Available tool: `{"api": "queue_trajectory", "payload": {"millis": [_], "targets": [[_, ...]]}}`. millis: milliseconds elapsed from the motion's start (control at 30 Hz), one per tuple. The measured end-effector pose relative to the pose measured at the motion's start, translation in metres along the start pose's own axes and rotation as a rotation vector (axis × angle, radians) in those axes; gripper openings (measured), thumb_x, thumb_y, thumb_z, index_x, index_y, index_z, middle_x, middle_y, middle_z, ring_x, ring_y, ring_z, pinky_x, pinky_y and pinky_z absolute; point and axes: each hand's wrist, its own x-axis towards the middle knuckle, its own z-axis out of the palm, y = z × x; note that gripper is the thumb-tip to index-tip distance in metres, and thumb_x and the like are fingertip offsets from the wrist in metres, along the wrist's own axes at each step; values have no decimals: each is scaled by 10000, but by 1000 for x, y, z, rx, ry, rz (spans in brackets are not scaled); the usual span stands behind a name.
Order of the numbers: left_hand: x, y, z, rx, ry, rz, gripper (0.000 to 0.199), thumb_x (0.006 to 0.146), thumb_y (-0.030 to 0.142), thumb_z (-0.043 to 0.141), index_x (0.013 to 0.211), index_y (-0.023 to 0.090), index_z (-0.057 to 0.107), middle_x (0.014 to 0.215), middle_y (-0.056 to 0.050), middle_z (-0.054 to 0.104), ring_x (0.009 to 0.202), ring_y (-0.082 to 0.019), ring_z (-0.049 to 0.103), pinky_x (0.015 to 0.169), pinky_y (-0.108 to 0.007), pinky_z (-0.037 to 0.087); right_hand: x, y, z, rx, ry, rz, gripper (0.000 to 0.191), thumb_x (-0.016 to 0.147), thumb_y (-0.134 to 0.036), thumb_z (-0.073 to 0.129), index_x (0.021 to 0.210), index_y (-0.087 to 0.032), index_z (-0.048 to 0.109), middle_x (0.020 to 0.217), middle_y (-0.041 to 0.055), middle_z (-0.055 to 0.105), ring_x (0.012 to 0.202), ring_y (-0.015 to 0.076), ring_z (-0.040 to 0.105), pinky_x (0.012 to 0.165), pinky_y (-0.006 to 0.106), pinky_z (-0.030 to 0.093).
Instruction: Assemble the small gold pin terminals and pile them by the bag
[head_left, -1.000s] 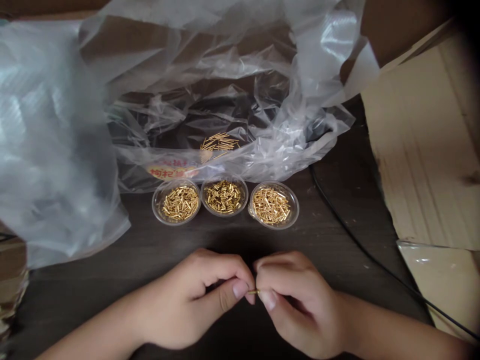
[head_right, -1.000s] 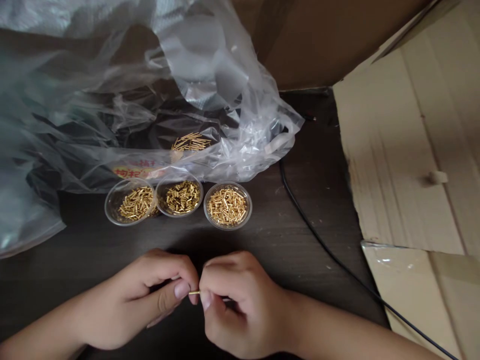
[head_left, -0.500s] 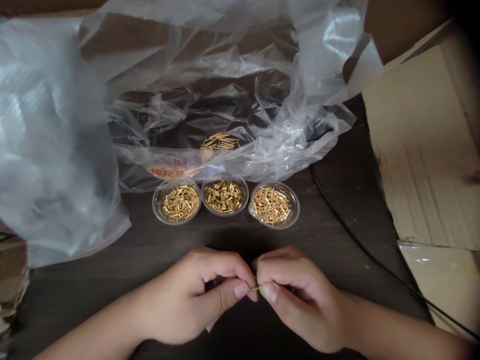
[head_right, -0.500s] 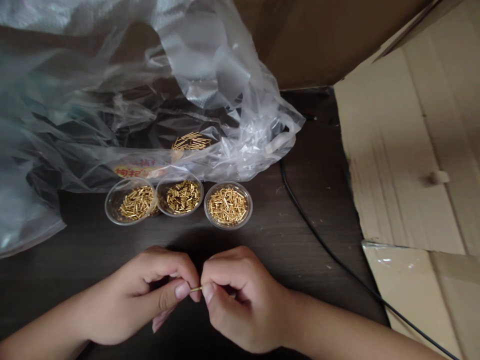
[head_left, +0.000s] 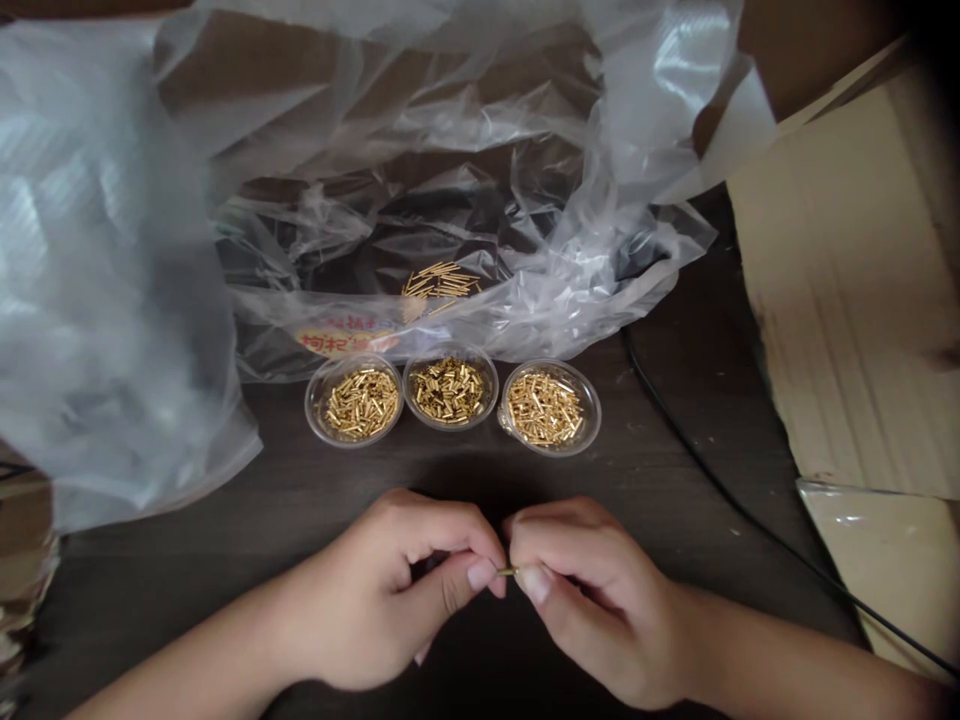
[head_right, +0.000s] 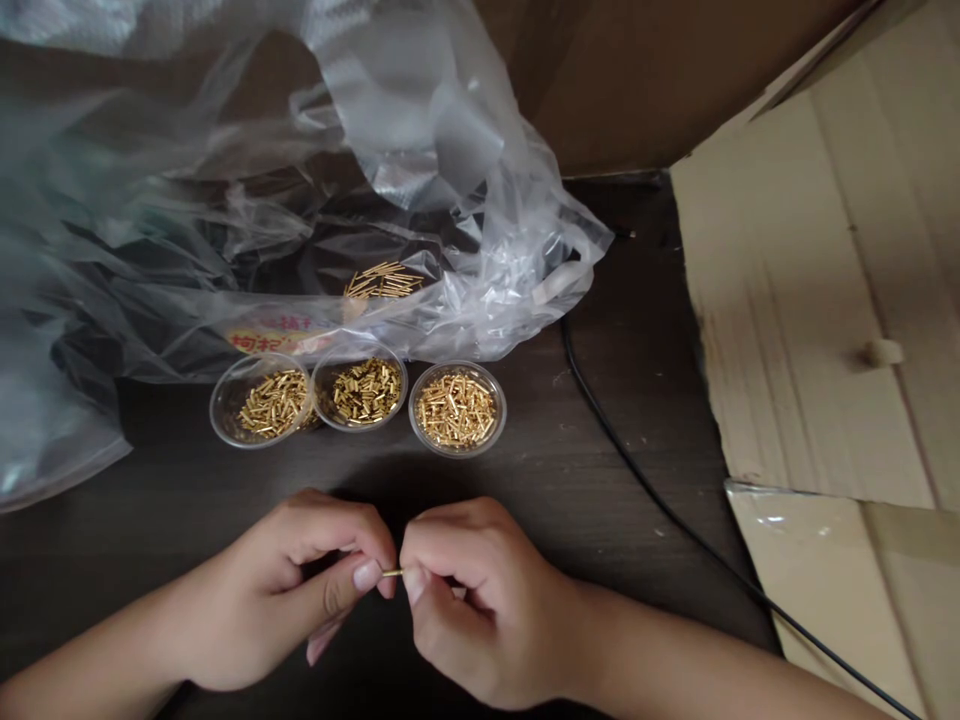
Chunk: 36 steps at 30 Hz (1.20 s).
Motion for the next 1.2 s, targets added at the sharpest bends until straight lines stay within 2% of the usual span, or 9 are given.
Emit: {"api": "queue_trajectory", "payload": {"millis": [233,467,633,733,800,900,967,1100,1200], "targets": [[3,1,1,42,16,66,233,1038,239,501,859,133,606,637,28,527,424,-56,506,414,-142,370,-1,0,1,-4,0,10,217,905,-162,413,706,-214,344,600,-54,382,520,81,396,506,233,305],[7,8,2,54,61,159,198,987,116,529,806,125,611,675,24,568,430,-27,481,406,-118,358,-3,1,3,2,1,20,189,914,-161,421,730,-202,417,608,-50,396,532,86,420,517,232,318],[3,2,4,-5,38,56,232,1040,255,496,859,140,588,649,34,524,406,-51,499,386,-136,363,-3,2,5,24,48,8,222,943,-170,432,725,-199,399,607,-54,385,530,77,394,519,225,298],[-1,-2,5,-74,70,2,266,1064,337,454,901,159,565,592,65,459,393,-68,497,380,-146,380,-3,2,6,46,91,41,278,988,-202,439,716,-197,387,608,-55,382,540,77,380,528,224,292],[-2,-3,6,-53,115,51,233,1062,316,461,935,159,576,613,62,480,409,-71,528,396,-150,404,-3,2,7,63,107,59,314,1013,-234,443,705,-195,395,608,-53,386,547,81,382,532,227,292],[-3,-3,7,96,234,198,97,1012,224,568,1052,162,631,670,59,511,469,-67,578,479,-165,456,-3,3,7,70,105,59,343,1028,-264,452,694,-190,432,606,-49,405,550,85,394,530,229,292],[-3,-3,7,217,331,295,146,964,170,642,1107,175,670,653,63,525,513,-71,580,539,-179,469,-2,3,7,52,99,42,334,1027,-261,457,703,-184,482,609,-46,433,555,87,418,541,225,313],[-4,1,6,341,386,443,101,941,124,678,983,192,740,734,7,687,639,-96,618,641,-206,493,0,3,9,15,85,-8,301,1026,-254,467,774,-170,609,644,-27,525,598,95,517,584,216,382],[-8,9,7,355,410,476,91,947,115,656,932,179,718,760,-9,712,685,-111,637,656,-212,498,-1,-3,8,-6,30,-72,280,1025,-270,487,837,-156,661,704,1,606,639,106,575,610,220,424]]}}
